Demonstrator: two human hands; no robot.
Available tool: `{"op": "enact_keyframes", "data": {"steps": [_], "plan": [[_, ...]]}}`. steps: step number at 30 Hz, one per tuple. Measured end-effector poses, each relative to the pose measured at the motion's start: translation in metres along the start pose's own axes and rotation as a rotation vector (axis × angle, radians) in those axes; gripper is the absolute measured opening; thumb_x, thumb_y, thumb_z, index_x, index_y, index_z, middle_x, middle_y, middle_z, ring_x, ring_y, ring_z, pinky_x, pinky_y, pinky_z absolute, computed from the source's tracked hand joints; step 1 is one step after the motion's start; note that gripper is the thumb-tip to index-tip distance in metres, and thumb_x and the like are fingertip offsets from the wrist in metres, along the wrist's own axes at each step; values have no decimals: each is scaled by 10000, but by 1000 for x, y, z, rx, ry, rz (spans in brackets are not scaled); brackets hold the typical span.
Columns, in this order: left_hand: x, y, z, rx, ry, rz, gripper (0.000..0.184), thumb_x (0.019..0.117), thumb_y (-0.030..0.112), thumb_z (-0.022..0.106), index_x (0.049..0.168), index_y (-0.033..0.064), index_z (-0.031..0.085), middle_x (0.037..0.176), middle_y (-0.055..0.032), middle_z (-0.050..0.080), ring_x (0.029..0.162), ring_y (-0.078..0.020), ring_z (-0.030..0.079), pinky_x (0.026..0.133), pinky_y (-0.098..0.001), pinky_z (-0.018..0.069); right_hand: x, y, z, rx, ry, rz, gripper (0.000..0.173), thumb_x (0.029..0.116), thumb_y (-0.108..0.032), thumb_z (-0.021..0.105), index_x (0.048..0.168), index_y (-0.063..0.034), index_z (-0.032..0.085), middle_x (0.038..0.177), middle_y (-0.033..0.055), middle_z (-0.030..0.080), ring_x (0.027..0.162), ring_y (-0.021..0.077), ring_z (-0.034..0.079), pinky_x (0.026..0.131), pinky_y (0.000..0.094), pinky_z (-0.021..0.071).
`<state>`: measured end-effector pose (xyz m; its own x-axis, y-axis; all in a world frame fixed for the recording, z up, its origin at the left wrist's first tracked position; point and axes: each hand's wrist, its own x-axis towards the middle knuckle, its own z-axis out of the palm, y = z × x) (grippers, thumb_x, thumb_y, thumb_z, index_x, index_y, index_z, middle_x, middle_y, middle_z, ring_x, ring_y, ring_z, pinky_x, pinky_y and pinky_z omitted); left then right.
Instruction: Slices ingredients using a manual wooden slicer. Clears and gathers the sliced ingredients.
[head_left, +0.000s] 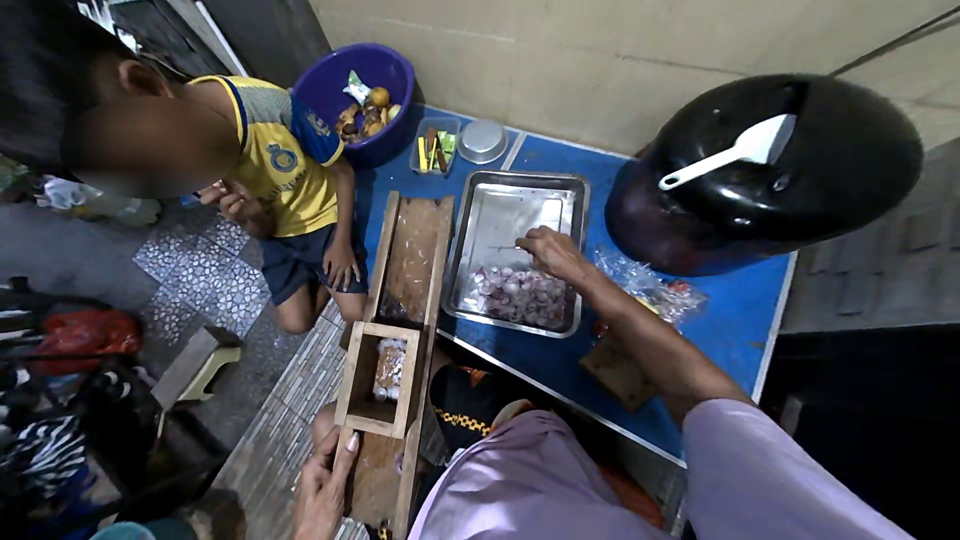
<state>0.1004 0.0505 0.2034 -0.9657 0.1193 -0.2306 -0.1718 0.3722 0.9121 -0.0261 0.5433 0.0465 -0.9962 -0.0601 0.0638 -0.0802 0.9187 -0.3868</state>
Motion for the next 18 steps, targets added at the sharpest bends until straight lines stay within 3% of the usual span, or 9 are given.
{"op": "enact_keyframes", "data": {"steps": [4,7,9,11,14,16,18], "plan": [[0,-1,0,-1,-3,22,197,1003,101,507,1072,48,683,887,107,720,797,31,676,760,-174,580,25,-2,23,21,-80,64,286,838,47,732,1110,-39,755,1105,251,688,1066,473,654,849,654,539],[-1,0,-1,-19,4,11,208,1006,89,493,1085,50,681,891,106,728,792,31,681,752,-172,584,29,2,45,11,-204,-28,282,848,29,725,1113,-60,760,1105,226,694,1068,443,661,853,628,553],[0,1,0,-26,16,-8,215,1006,75,483,1102,34,671,892,104,728,788,31,684,747,-170,586,23,-13,31,-25,-384,-48,306,924,13,642,1208,-59,733,1198,223,676,1170,434,626,922,605,529],[1,1,0,-30,18,-17,220,1005,72,481,1110,25,668,897,101,727,799,30,684,762,-174,587,7,-26,14,-49,-425,-53,321,942,16,627,1234,-72,726,1227,205,672,1193,428,613,920,595,529],[4,-2,0,-41,16,-19,219,1001,75,481,1088,27,675,876,96,727,790,24,685,756,-175,586,-22,-28,-11,-8,-197,-11,341,902,43,657,1210,-80,737,1167,184,700,1124,422,651,856,608,553],[5,-2,1,-46,6,-20,216,1006,70,479,1094,20,669,886,90,728,800,21,689,768,-177,590,-30,-22,-18,17,-56,145,314,934,23,628,1226,-46,719,1156,222,696,1106,446,660,854,630,547],[6,-2,3,-43,4,-12,209,1003,70,488,1088,26,673,881,94,729,793,24,688,761,-176,589,-29,-16,-11,40,56,367,250,929,-2,644,1169,3,713,1102,278,681,1046,488,665,816,664,539]]}}
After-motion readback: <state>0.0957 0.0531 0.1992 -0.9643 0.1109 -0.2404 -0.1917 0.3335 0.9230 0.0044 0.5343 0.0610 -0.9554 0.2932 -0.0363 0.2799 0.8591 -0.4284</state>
